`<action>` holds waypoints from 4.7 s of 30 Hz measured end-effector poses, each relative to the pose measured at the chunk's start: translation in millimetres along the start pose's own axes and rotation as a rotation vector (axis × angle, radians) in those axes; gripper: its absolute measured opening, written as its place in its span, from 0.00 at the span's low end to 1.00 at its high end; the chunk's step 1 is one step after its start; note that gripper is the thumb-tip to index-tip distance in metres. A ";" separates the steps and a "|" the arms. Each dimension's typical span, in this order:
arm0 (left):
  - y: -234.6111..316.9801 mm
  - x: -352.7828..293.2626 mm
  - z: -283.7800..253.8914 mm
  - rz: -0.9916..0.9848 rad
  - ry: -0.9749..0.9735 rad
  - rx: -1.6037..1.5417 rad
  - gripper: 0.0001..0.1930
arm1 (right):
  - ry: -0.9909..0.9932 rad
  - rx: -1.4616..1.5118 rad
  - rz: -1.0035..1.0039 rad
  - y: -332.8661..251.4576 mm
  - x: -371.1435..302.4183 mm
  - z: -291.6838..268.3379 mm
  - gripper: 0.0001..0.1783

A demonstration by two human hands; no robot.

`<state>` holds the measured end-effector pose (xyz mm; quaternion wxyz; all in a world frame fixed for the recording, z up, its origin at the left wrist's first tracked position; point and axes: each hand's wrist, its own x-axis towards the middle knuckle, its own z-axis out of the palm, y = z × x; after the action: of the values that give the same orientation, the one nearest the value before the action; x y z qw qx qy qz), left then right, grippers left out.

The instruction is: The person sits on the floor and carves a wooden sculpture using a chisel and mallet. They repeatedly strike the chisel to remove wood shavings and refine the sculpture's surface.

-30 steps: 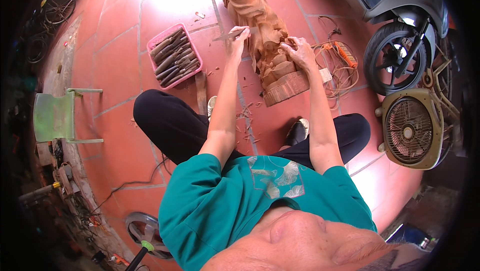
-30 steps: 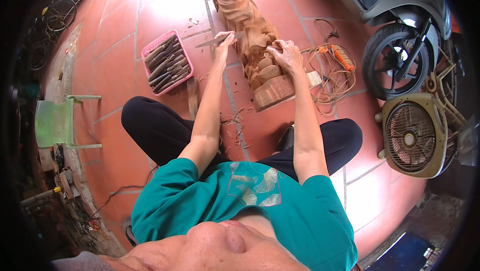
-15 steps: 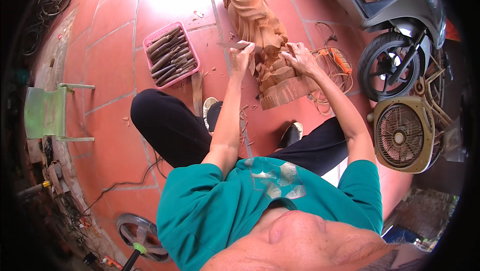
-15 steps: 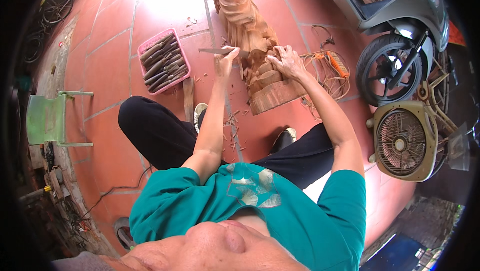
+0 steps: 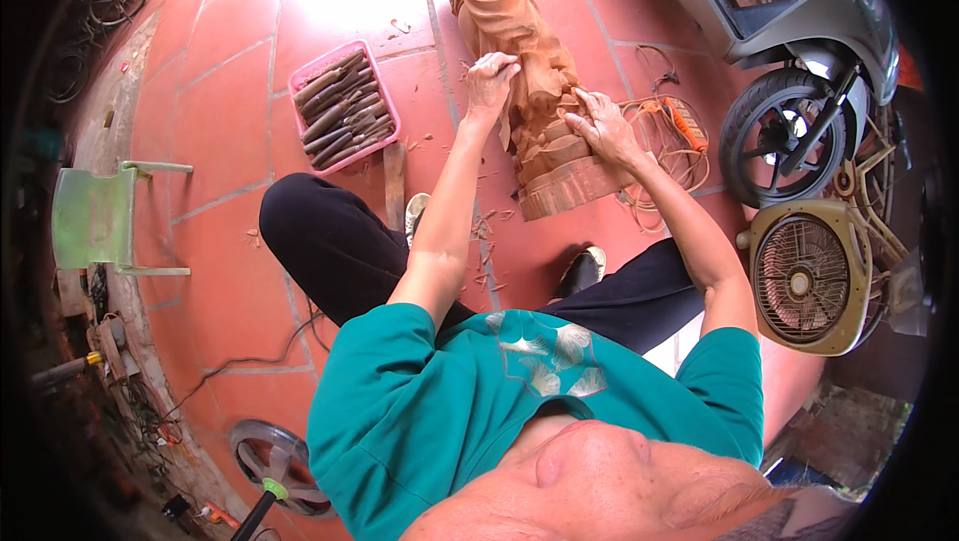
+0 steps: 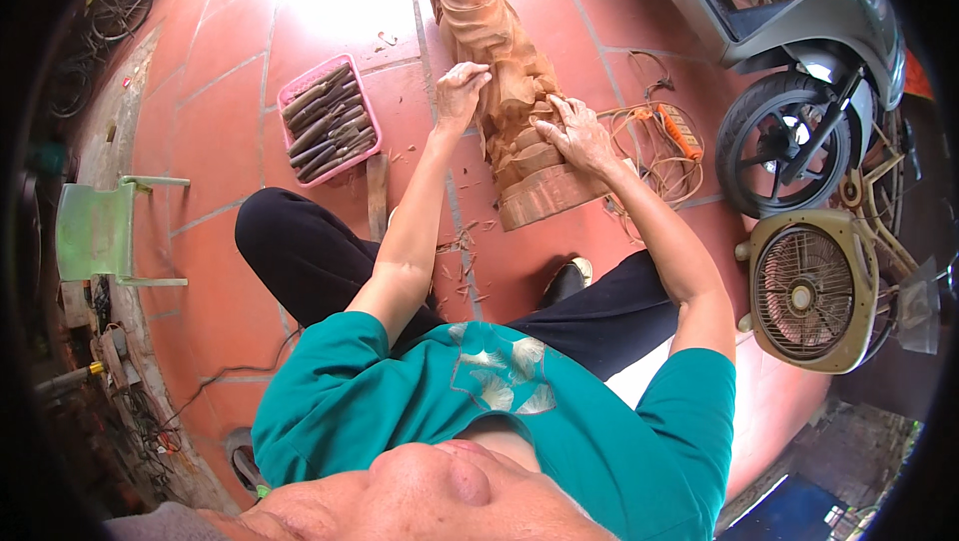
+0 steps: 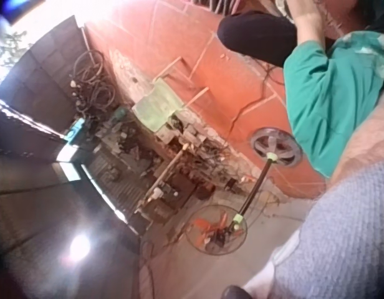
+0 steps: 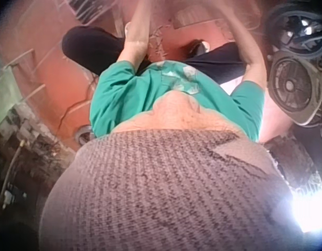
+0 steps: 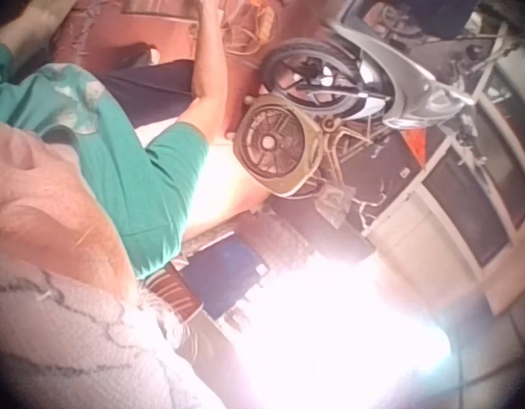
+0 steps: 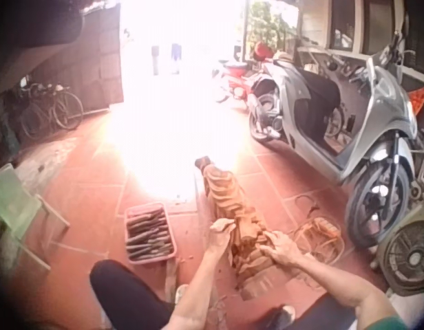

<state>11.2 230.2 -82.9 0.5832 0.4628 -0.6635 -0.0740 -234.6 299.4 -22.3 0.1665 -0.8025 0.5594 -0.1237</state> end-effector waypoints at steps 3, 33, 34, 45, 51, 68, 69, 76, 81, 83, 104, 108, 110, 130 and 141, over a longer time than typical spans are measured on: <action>9.9 -11.3 -14.4 -0.118 -0.244 -0.063 0.06 | -0.006 -0.005 0.036 3.1 -5.5 1.0 0.40; 53.2 -7.4 -49.5 0.006 -0.582 -0.049 0.08 | 0.019 -0.003 0.053 12.3 -6.8 5.5 0.43; 43.1 -4.0 -48.6 0.004 -0.533 -0.030 0.08 | 0.013 0.001 0.052 7.3 -4.4 5.0 0.43; 58.3 -32.9 -28.0 -0.037 -0.263 -0.049 0.15 | 0.001 -0.022 0.046 5.3 -6.3 2.0 0.42; 49.8 -39.5 -25.2 -0.206 -0.036 -0.197 0.10 | 0.012 -0.007 0.016 6.7 -5.6 1.4 0.41; 27.9 -21.6 13.9 -0.497 0.175 -0.208 0.10 | 0.014 -0.007 -0.012 8.0 -4.1 3.2 0.41; 31.5 -24.1 11.4 -0.568 0.158 -0.291 0.10 | 0.016 -0.006 -0.012 7.5 -3.7 3.6 0.41; 67.0 -44.0 -10.9 -0.721 0.015 -0.383 0.11 | 0.007 -0.013 0.023 7.5 -5.5 3.8 0.41; 64.3 -18.6 -7.0 -0.777 0.086 -0.530 0.10 | 0.005 -0.007 0.018 6.2 -6.1 0.5 0.41; 50.4 -9.2 3.0 -0.738 0.124 -0.520 0.10 | 0.006 -0.008 0.015 4.2 -5.0 0.2 0.40; 72.2 -59.0 -14.9 -0.547 0.058 -0.332 0.11 | 0.007 -0.015 -0.008 12.8 -3.7 5.7 0.40; 65.8 -68.0 -13.6 -0.410 0.014 -0.168 0.09 | 0.013 -0.014 -0.024 11.7 -3.2 4.7 0.39; 68.7 -67.6 -15.1 -0.474 -0.020 -0.232 0.08 | 0.012 -0.011 -0.023 13.8 -3.4 3.7 0.39; 69.4 -74.0 -21.8 -0.513 0.080 -0.420 0.07 | -0.003 0.000 -0.044 14.7 -3.0 4.5 0.38; 65.0 -86.8 -20.0 -0.404 -0.007 -0.257 0.07 | 0.021 -0.005 -0.062 14.8 -6.7 1.3 0.37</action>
<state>-15.6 336.2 -96.5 0.6084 0.5079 -0.5446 -0.2744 -249.2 301.1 -29.6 0.1547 -0.8185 0.5364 -0.1360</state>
